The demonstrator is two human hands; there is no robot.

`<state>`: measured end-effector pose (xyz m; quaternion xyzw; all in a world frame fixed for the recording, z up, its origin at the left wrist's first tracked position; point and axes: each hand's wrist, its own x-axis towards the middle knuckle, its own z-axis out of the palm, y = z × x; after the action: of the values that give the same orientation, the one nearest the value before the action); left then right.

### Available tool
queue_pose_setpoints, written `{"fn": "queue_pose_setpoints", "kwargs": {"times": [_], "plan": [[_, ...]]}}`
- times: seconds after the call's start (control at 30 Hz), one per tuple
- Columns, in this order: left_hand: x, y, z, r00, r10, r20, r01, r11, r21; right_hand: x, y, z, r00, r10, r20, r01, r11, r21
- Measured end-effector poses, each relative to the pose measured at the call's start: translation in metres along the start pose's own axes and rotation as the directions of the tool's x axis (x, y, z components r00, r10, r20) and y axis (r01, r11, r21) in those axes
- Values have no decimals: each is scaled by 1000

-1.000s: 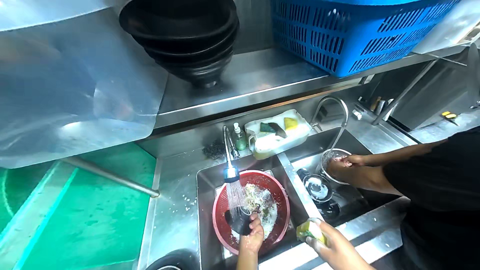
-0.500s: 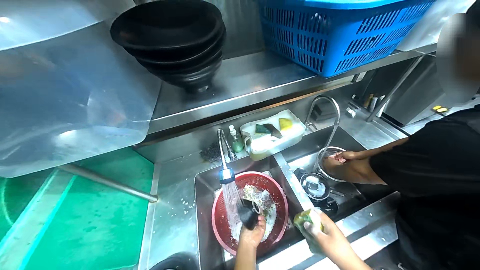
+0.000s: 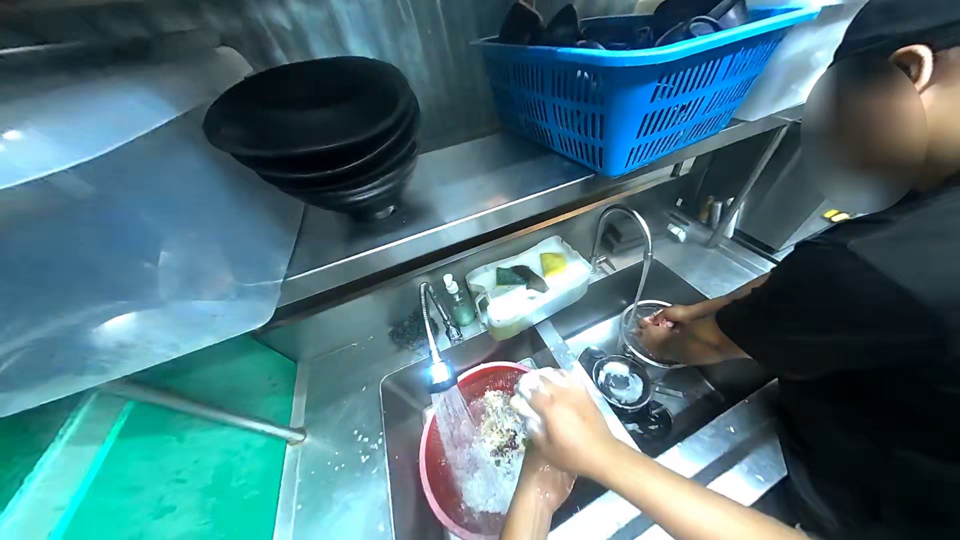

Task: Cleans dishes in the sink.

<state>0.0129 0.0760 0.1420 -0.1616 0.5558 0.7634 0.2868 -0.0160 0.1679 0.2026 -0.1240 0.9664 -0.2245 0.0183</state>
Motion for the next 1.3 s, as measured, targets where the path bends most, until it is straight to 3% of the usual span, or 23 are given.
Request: {"fn": "queue_pose_setpoints", "kwargs": {"times": [0.07, 0.13, 0.23, 0.37, 0.43, 0.5, 0.53, 0.6, 0.67, 0.73, 0.77, 0.83, 0.97, 1.03, 1.13, 1.23, 1.3], "plan": [[21, -11, -11, 998, 64, 28, -57, 975, -213, 22, -1, -28, 971, 127, 204, -158, 977, 144], [31, -9, -21, 983, 142, 113, -106, 954, -282, 36, 12, -32, 935, 209, 287, -305, 887, 346], [27, 8, -16, 993, 41, 111, 5, 921, -389, 39, 37, -17, 920, 228, 320, -392, 586, 709], [36, -15, -21, 994, -44, 100, 92, 830, -550, 29, 44, 5, 879, 300, 372, -425, 135, 895], [38, -25, -20, 996, 68, 51, -37, 886, -462, 24, 44, 18, 842, 366, 397, -385, -107, 917], [45, -30, -14, 976, 215, -31, -217, 952, -217, 19, 40, 33, 817, 411, 405, -289, -317, 904], [48, -27, -9, 962, 263, -74, -272, 949, -160, 16, 38, 42, 806, 427, 410, -249, -383, 889], [66, -16, 1, 936, 282, -212, -329, 915, -232, 13, 33, 57, 771, 475, 424, -224, -421, 879], [86, -8, 0, 870, 272, -411, -378, 903, -203, 10, 26, 66, 702, 559, 441, -276, -357, 892], [93, -2, -7, 811, 301, -501, -384, 921, -69, 7, 17, 64, 680, 646, 347, -337, -145, 930], [94, 1, -11, 807, 311, -502, -378, 925, -34, 4, 16, 62, 715, 652, 252, -334, 1, 943], [94, 7, -20, 866, 277, -417, -355, 927, -123, 2, 21, 54, 781, 623, 47, -270, 269, 925], [86, 5, -39, 993, 119, -21, -110, 819, -563, 5, 38, 35, 839, 513, -182, -146, 534, 833], [75, 3, -41, 981, 104, 166, 19, 793, -609, 5, 43, 32, 897, 391, -207, -128, 678, 724], [73, -2, -42, 966, 75, 248, 89, 803, -589, 3, 51, 35, 955, 187, -232, -34, 843, 537], [76, -7, -50, 967, 23, 253, 145, 767, -625, -2, 51, 28, 985, -21, -172, 88, 916, 391], [75, -6, -53, 943, 42, 331, 182, 766, -616, 0, 50, 17, 977, -87, -197, 153, 924, 351]]}}
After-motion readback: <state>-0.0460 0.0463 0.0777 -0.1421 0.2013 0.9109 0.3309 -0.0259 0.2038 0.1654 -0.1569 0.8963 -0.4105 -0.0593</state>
